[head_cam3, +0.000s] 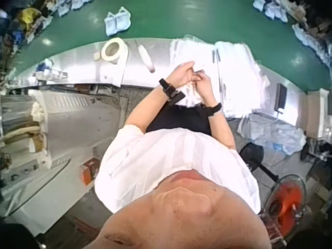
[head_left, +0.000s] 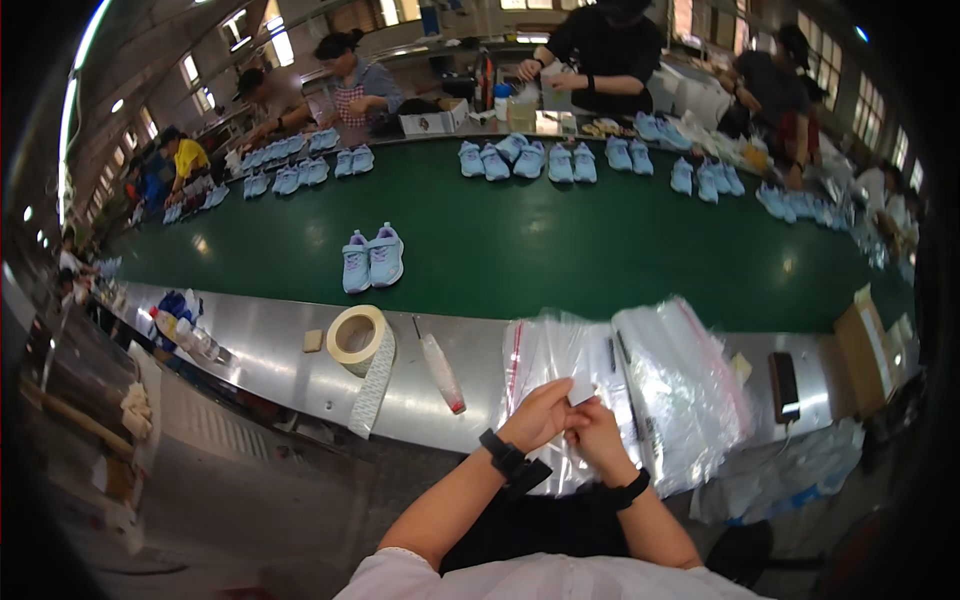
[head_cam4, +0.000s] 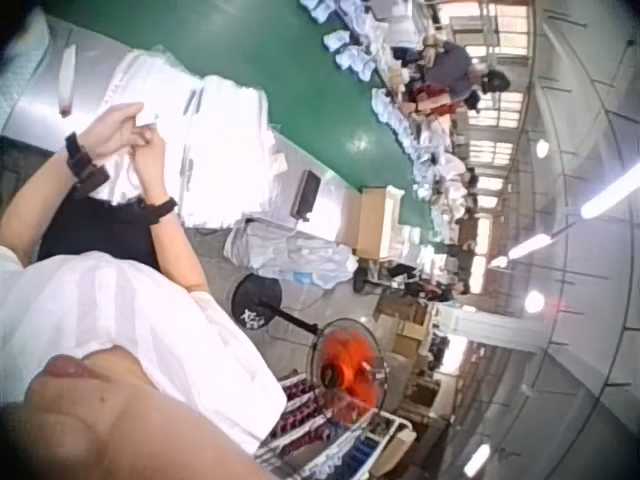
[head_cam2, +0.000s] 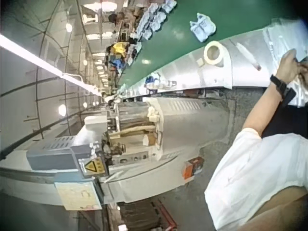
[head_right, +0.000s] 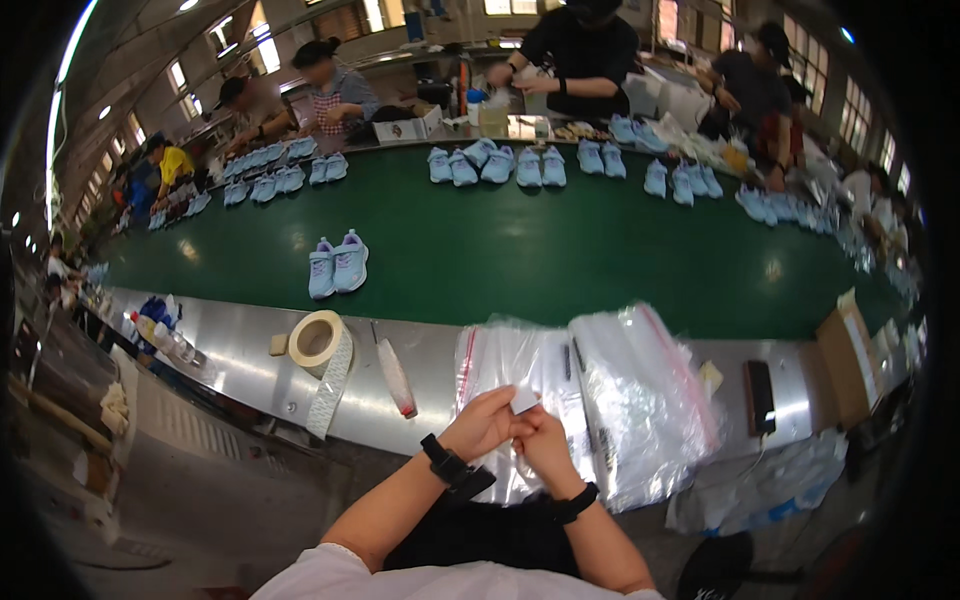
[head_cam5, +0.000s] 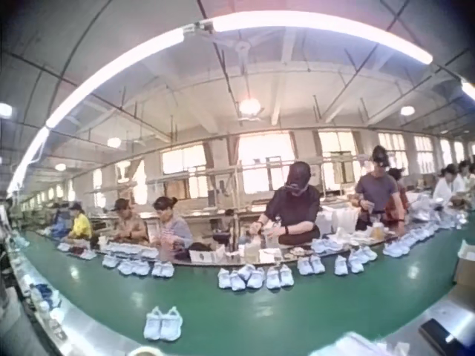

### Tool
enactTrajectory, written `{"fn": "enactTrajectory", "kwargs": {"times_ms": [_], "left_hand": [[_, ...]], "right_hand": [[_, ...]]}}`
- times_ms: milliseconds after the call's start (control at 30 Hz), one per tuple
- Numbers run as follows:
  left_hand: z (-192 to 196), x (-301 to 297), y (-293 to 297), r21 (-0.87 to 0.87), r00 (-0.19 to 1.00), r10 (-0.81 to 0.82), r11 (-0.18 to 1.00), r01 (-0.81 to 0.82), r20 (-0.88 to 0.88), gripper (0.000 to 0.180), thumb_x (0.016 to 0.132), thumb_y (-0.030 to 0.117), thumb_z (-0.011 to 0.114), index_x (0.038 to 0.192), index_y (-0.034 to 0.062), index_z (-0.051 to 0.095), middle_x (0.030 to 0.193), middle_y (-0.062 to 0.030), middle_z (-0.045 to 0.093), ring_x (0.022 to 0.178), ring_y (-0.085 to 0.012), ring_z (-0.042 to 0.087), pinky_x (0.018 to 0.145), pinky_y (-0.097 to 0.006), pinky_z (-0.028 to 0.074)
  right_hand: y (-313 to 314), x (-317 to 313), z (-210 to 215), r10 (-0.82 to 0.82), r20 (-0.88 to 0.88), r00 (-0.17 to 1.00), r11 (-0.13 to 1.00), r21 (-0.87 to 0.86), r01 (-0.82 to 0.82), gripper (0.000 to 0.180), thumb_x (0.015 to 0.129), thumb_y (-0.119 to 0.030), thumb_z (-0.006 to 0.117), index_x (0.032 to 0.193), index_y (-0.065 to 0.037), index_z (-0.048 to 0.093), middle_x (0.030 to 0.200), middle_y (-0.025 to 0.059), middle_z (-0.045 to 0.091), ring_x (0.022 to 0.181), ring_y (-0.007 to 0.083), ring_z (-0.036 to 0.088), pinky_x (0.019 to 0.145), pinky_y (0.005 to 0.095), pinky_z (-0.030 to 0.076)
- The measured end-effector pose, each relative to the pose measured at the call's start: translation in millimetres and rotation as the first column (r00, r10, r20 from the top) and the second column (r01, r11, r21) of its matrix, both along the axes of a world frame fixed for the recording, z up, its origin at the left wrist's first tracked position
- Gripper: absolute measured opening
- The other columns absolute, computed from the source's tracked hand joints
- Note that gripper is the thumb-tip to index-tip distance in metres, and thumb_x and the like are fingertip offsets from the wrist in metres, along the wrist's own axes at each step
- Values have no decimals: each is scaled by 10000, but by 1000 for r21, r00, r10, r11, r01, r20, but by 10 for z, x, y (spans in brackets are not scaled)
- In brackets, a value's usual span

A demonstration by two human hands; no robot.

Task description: The person applies adhesive labels to clear plastic bags on a factory table. They then pick up a light blue sneaker, apply a substance to it using a syringe, and place it back on the table. The person continues to apply labels to more plastic bags.

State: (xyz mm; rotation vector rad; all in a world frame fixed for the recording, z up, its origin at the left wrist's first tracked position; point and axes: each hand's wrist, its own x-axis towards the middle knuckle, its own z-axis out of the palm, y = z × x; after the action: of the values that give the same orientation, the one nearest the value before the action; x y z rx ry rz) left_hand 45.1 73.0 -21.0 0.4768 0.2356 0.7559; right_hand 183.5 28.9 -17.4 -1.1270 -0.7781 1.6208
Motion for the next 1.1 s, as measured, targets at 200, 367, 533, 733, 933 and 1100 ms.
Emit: {"fn": "enactTrajectory", "kwargs": {"times_ms": [200,367,533,733,933,1100], "left_hand": [[-68,-27,-62,-42,995,47,998,-51,-83,344,959,185,397,1226,-32,396,1103,-192,543,1036,-291,566,919,-391,463],[180,-33,-105,187,832,181,978,-94,-525,419,924,115,404,1310,-38,350,1124,-145,542,986,-223,592,854,-330,493],[92,88,58,389,774,164,914,113,-612,367,910,159,426,1226,-27,420,1008,-91,534,816,-166,573,743,-318,524],[292,-114,-148,-256,957,-178,959,117,-229,546,959,441,308,1298,13,318,1155,-146,477,994,-290,535,834,-395,490],[858,-646,-634,-54,836,-19,998,-13,-548,571,965,435,282,1365,27,274,1357,-193,361,893,-300,597,810,-372,504],[405,-942,-764,-95,941,45,992,-81,-335,508,959,306,369,1362,10,277,1333,-195,404,974,-318,600,806,-356,508]], "right_hand": [[-162,274,333,-77,128,989,996,58,70,110,907,-132,516,858,-40,549,710,4,532,594,70,480,551,204,406],[-156,424,637,-133,83,988,951,293,103,87,904,-134,521,926,-65,568,999,3,556,850,74,505,749,242,417],[-190,213,711,34,184,982,956,282,-86,266,923,-133,474,1176,-51,484,1219,50,475,1104,146,469,876,294,405],[-490,94,458,73,687,723,803,390,-451,749,769,-127,684,1370,7,257,1321,173,399,1212,269,415,992,356,359],[-544,-79,359,-334,853,402,680,513,-524,425,740,-132,667,1111,21,528,1004,184,572,912,330,575,825,360,464],[-310,102,432,-281,158,947,958,108,267,226,928,-202,481,951,-1,582,866,73,620,772,165,618,645,277,496]]}}
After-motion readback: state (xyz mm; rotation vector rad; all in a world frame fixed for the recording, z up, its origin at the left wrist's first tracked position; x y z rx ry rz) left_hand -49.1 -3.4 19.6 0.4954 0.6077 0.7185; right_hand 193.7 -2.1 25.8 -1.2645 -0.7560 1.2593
